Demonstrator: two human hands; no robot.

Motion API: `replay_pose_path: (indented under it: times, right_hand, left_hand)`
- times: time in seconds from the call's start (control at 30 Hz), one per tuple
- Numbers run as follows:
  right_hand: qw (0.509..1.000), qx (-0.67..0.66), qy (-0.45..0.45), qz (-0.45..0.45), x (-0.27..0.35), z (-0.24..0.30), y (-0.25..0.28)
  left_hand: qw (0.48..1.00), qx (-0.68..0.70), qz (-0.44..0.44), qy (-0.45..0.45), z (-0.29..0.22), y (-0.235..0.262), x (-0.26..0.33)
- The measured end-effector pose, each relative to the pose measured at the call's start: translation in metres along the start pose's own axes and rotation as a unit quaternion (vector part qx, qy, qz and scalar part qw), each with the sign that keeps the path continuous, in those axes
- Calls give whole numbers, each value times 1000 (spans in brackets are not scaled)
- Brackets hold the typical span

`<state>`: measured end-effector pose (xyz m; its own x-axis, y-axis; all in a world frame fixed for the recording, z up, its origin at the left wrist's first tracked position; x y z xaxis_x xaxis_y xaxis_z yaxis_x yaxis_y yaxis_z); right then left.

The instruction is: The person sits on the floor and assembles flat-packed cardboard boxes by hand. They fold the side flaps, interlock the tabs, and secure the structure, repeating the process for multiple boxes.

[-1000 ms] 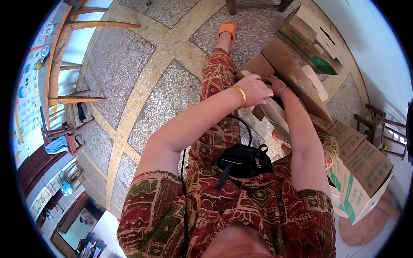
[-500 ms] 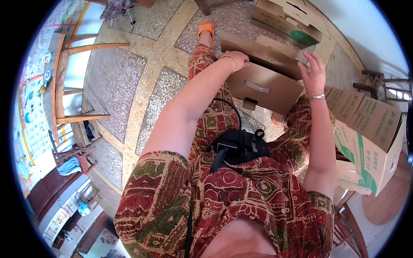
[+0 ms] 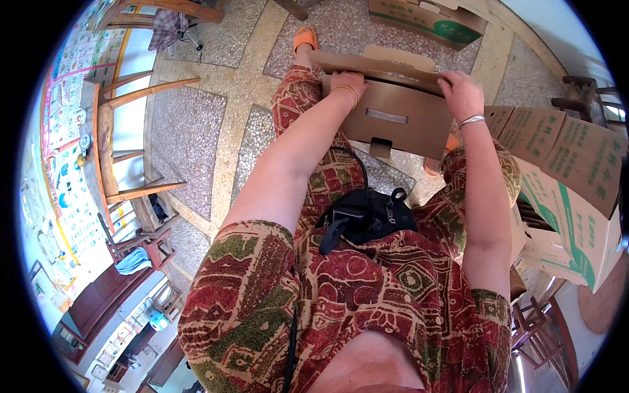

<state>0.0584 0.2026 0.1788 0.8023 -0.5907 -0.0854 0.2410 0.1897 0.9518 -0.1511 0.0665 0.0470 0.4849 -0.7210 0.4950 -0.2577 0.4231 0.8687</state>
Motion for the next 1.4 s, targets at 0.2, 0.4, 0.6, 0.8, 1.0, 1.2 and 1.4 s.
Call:
replay_pose_path:
  times: [0.2, 0.4, 0.6, 0.8, 1.0, 1.2, 1.4]
  right_hand:
    - [1000, -16, 2, 0, -6, -1, 4]
    - [994, -70, -9, 87, 1, 0, 2]
    - [991, -32, -27, 128, 9, 4, -1]
    - [991, -10, -54, 121, -2, 1, -3]
    - [985, 5, -75, 156, -1, 7, -3]
    - [974, -43, -43, 220, 16, -4, -17]
    - [962, -86, 87, 245, 49, 24, -26]
  left_hand:
    - [997, -42, -47, -43, -7, 7, 7]
    - [998, -17, -58, -14, -4, -2, -1]
    - [996, 31, -49, -70, 0, 2, 6]
    - [987, 0, -140, -77, 8, -12, 28]
    - [993, 6, -74, -88, 10, -24, 49]
    - [991, 48, -62, -108, -13, -30, 68]
    - [994, 34, -17, -101, -17, -37, 65]
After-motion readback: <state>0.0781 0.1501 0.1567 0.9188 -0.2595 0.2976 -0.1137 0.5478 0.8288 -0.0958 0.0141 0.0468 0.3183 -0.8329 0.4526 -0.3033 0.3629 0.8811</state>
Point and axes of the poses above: each hand's wrist, its own x-axis away from the middle knuckle, its own y-axis out of the back of the hand, z = x × y, the point moved 4 cm from there along -x, towards the middle knuckle, and after that the axes turned 8 degrees about y, right-handed, at the moved point
